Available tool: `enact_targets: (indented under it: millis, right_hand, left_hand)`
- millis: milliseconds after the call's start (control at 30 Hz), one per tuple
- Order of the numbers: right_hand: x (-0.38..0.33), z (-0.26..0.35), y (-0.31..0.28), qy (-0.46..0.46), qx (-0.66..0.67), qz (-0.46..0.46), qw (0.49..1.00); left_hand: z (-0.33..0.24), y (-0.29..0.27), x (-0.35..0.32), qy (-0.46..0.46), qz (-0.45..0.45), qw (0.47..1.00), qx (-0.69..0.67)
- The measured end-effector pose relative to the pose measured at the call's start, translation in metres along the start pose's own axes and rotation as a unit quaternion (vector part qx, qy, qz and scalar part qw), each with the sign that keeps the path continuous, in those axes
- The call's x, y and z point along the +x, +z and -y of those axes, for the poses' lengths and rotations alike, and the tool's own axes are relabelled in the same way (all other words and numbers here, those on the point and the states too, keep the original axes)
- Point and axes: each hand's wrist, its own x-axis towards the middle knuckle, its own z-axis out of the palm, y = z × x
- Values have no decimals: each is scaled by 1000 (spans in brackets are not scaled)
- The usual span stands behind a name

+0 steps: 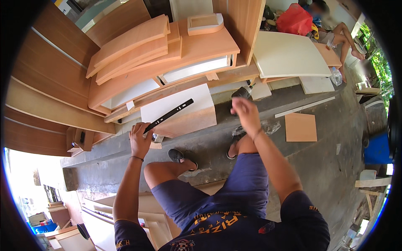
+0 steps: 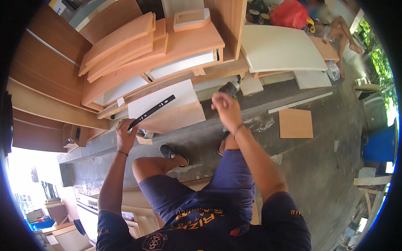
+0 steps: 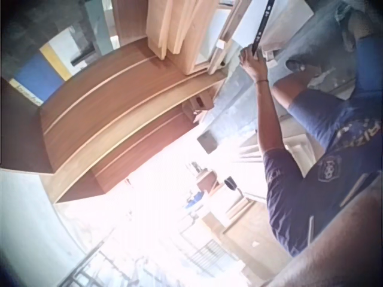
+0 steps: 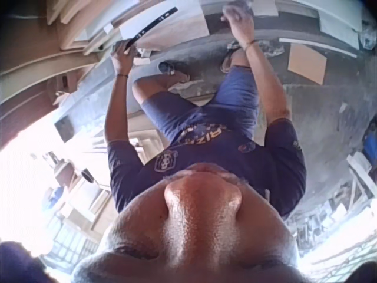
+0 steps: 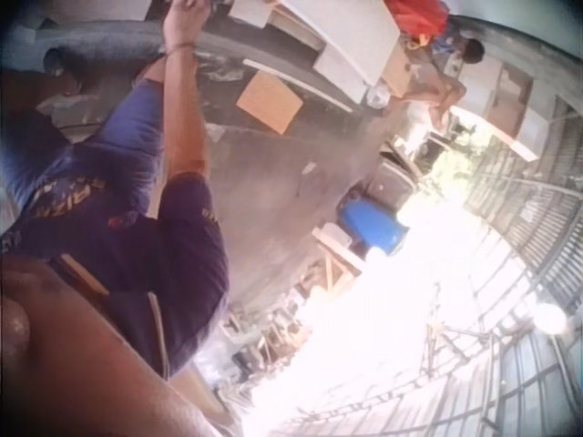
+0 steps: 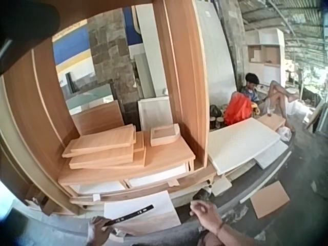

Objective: The person attaches metal drawer slides to wooden drawer components using an impact driver and screws, and then checks the fit of the slides within a cabinet frame.

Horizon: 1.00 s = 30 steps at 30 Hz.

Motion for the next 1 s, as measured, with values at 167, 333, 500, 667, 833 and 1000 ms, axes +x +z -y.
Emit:
enact_targets:
  millis: [167, 333, 500, 667, 833, 1000]
  right_hand:
    - [152, -13, 13, 282, 224, 27, 933]
    - [223, -19, 37, 274, 183, -63, 942]
    - [223, -28, 52, 246, 188, -103, 945]
    - [224, -26, 51, 235, 174, -108, 950]
    - [225, -22, 57, 236, 112, -133, 956]
    - [227, -24, 52, 239, 102, -112, 959]
  left_hand:
    - [11, 30, 14, 5, 14, 1000, 16]
    - [6, 27, 24, 19, 25, 999, 4]
    - [10, 24, 21, 16, 21, 1000, 10]
    - [12, 28, 19, 19, 12, 1000, 9]
    - [10, 22, 20, 15, 15, 1000, -5]
    - [8, 19, 19, 17, 11, 1000, -19]
